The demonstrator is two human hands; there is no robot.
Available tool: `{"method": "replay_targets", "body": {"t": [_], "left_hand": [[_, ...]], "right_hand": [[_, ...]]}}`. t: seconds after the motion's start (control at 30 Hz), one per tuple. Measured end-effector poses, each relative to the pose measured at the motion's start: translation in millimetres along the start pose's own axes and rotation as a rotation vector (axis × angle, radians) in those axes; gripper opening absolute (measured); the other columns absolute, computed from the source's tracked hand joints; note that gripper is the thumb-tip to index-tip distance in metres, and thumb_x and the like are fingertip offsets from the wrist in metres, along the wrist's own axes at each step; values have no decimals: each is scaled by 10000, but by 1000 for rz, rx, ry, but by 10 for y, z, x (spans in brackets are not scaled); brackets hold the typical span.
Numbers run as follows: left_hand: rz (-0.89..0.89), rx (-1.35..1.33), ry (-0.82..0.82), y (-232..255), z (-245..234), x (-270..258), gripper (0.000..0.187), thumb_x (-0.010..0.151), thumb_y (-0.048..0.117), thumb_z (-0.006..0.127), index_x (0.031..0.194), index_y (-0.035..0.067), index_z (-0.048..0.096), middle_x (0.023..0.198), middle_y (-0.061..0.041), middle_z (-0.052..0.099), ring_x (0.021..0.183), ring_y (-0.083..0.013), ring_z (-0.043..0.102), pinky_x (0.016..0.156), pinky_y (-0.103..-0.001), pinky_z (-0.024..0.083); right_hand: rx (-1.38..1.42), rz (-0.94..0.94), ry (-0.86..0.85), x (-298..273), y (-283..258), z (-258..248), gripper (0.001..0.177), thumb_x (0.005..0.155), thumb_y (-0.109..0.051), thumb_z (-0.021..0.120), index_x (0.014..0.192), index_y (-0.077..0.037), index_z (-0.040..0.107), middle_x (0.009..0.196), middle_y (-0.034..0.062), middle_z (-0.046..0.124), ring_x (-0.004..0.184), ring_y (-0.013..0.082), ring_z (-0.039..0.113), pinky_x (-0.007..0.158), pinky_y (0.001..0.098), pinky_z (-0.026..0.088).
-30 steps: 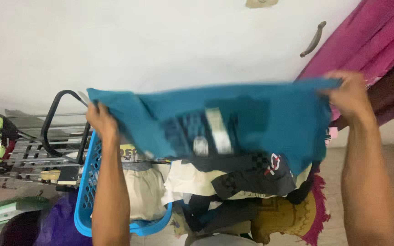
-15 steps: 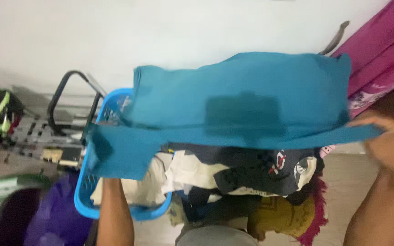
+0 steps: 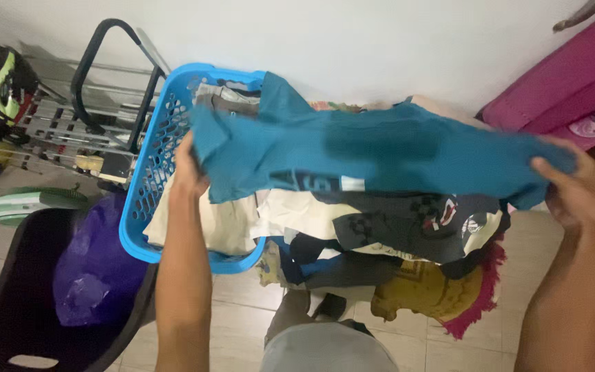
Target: The person folds several shirts and a pair of shorts, smoothing each item by hand before placing them into a blue laundry basket.
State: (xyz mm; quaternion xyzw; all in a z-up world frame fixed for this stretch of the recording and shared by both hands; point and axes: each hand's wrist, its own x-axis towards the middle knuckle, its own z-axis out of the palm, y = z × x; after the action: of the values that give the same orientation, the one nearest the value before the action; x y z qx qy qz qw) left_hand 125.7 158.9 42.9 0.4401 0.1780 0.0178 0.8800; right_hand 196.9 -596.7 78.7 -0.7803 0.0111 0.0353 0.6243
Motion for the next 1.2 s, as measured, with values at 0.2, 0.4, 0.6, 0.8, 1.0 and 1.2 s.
{"method": "replay_targets", "body": {"t": [0.2,0.4,0.6,0.8,1.0,1.2], "left_hand": [[-149,474,-82,-581,-166,-105,480,865,202,778,1285,-1,666,1245,-108,696,1103,-222,654,947,-349,532],[438,819,139,32,208,30,311,923,131,785,1172,1,651,1085,-46,697,973,-160,632,879,-312,528],[588,519,68,1175,824,-137,234,961,45,750,1154,63,617,1049,-22,711,936,-133,658,881,-305,553],[595,834,141,538,144,-136,336,945,-14,772,1192,76,563,1205,-49,590,1063,-146,577,908,-316,522],[216,572,158,-545,-614,-460,260,922,0,709,1100,111,557,1018,-79,693,897,-173,634,738,-345,504],[381,856,143,39,-145,-592,220,1005,-14,632,1188,75,712,1183,-72,713,1055,-146,656,914,-318,552]], "right_hand": [[-279,228,20,-235,-701,745,897,929,-54,743,1693,-134,282,1210,352,534,1019,484,569,769,470,591],[-385,48,324,-89,-1135,793,445,1064,-157,607,1508,-126,598,1399,194,652,1102,481,632,776,490,563],[-136,-321,395,237,-1296,230,338,1048,-142,666,1367,-36,634,1329,204,663,1130,262,670,877,367,599],[-113,-245,269,-215,-779,-147,272,1024,-55,751,1269,10,651,1265,200,683,1038,202,664,897,312,572],[-177,96,135,-802,-64,144,421,823,21,799,1226,-91,750,1109,106,743,837,64,663,727,215,552],[-278,2,201,-818,-389,277,517,849,58,755,1340,-97,704,1377,116,694,1171,147,672,983,307,524]]}}
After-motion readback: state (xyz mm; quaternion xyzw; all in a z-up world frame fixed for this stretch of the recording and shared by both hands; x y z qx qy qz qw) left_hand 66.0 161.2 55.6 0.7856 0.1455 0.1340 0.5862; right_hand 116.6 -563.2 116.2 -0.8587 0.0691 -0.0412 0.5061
